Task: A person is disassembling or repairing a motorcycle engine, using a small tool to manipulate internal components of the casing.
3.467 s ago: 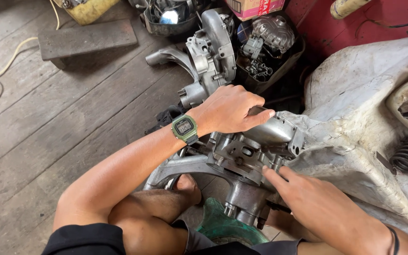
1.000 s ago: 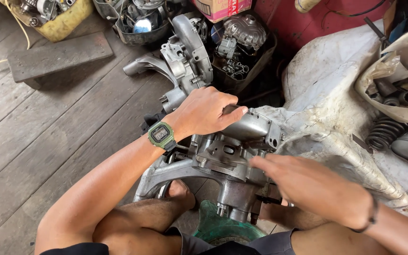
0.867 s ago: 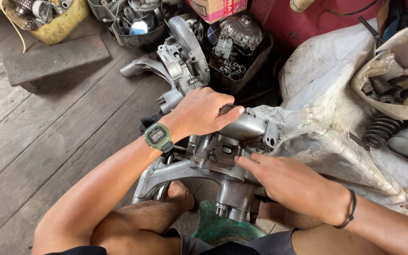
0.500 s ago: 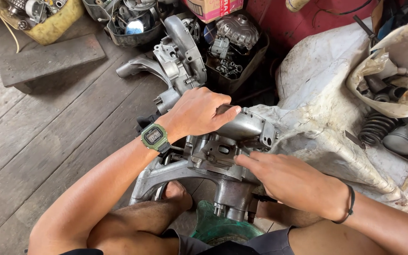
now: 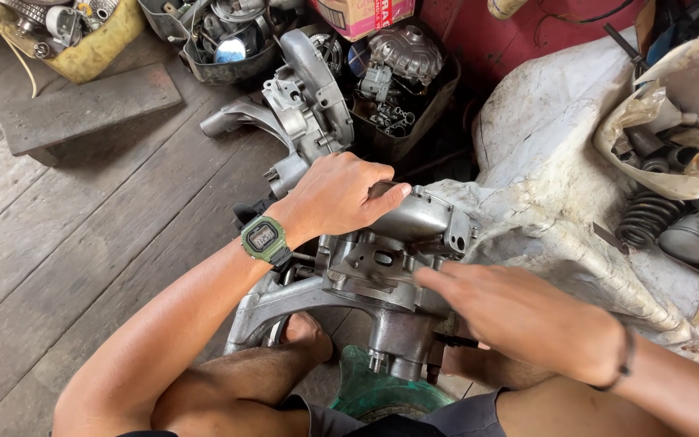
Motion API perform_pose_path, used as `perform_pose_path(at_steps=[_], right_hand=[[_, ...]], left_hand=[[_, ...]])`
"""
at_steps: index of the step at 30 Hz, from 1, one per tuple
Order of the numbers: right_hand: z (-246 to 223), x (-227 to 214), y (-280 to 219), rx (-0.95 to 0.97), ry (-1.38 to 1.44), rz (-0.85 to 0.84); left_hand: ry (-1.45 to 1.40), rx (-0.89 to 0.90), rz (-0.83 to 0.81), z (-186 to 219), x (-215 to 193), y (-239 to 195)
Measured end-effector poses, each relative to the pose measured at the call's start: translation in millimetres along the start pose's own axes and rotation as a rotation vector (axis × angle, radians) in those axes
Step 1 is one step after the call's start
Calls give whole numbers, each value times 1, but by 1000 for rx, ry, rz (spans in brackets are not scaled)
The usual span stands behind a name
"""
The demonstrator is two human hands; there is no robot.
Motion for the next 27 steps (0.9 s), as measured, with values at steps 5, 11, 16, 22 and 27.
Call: perform_pose_path(at_steps=[5, 11, 16, 22, 27], right_hand=[[7, 8, -2, 31, 32, 0], [2, 11, 3, -37, 6, 29], [9, 2, -7, 62, 2, -53], [5, 9, 4, -10, 18, -11], [10, -7, -11, 68, 53, -16]], left_hand=[[-7, 4, 6, 0, 1, 1], [-17, 8, 12, 1, -1, 1], [-21, 6, 12, -2, 2, 1], [-15, -6, 11, 1, 0, 0], [-18, -16, -2, -2, 1, 1]])
Point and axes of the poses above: each hand's wrist, its own y-axis towards the middle knuckle, its own x-axis out of the palm, z = x × y, the point moved 3 cm from there along y, towards the middle knuckle, and after that the axes turned 14 degrees about z, right-handed, at the moved point
